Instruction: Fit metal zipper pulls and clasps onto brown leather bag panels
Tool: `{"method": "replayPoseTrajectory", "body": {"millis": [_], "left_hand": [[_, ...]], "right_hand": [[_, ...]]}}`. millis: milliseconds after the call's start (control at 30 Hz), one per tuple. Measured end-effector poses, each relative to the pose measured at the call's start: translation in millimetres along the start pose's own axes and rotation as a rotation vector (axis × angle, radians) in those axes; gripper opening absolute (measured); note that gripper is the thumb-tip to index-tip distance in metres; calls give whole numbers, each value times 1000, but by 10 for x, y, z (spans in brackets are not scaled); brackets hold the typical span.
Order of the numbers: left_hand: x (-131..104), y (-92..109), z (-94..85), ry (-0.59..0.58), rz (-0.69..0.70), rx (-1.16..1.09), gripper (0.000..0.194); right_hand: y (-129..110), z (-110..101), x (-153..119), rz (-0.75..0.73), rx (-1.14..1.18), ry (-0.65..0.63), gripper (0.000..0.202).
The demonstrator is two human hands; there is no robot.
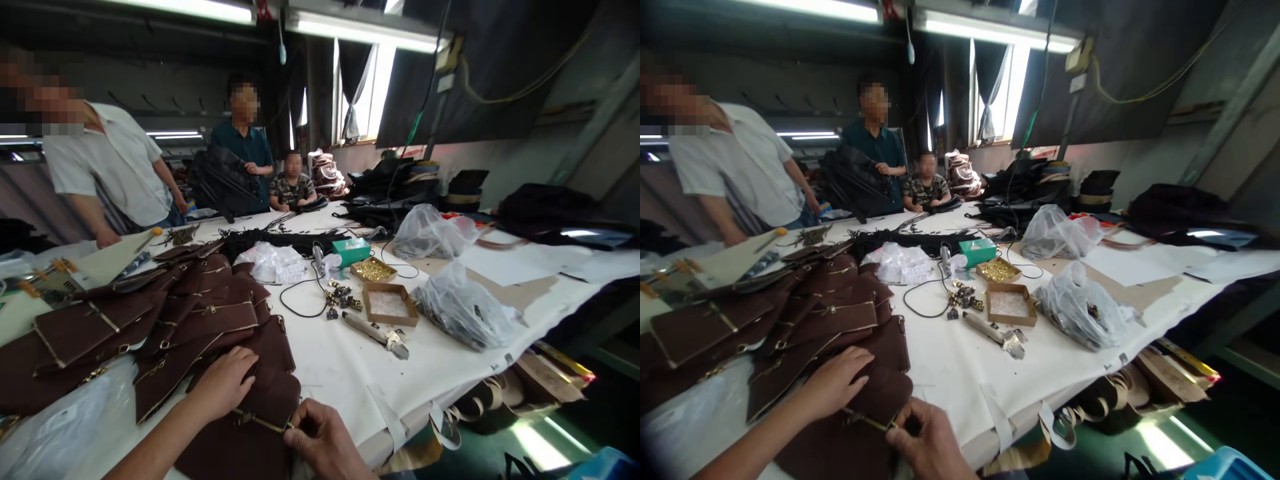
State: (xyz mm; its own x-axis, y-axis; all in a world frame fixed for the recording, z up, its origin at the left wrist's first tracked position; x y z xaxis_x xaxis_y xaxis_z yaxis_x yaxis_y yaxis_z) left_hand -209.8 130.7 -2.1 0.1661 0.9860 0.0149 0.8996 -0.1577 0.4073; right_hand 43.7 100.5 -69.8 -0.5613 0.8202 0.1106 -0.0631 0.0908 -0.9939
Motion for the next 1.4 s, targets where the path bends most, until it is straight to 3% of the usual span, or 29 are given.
{"method": "replayPoseTrajectory", "body": {"millis": [167,367,667,867,1000,1167,1400], "left_hand": [[-83,-1,-32,-56,-16,49,41],[-246,-11,-3,-106,-115,-20,60],[-342,60,40,-3,-177,201,37],[-408,135,-7,-20,-213,225,32],[-493,163,-102,-50,-266,97,24],[-587,256,-266,-51,-260,-94,19],[-733,798,-321,-242,-183,-642,26]], "right_hand": [[37,7,-5,-9,-59,-20,42],[1,-8,-73,26,-143,26,40],[-4,-27,-129,-8,-138,64,22],[33,2,-130,-10,-114,79,19],[13,-17,-136,-31,-110,91,24],[-248,-6,-264,-31,-39,56,34],[-434,35,-347,-109,-33,68,40]]}}
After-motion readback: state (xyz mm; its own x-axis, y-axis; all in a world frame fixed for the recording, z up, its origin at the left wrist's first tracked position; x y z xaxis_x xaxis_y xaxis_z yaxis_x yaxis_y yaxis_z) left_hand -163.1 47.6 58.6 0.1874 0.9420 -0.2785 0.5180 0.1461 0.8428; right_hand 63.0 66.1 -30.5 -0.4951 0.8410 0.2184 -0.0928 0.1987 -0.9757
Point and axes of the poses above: each hand's wrist, its own x-axis towards the middle knuckle, its own z-axis out of the palm, y = z × x, the point moved 3 cm from there along x, towards the middle knuckle, and after that the axes turned 12 degrees about -x, right-handed, at the moved point
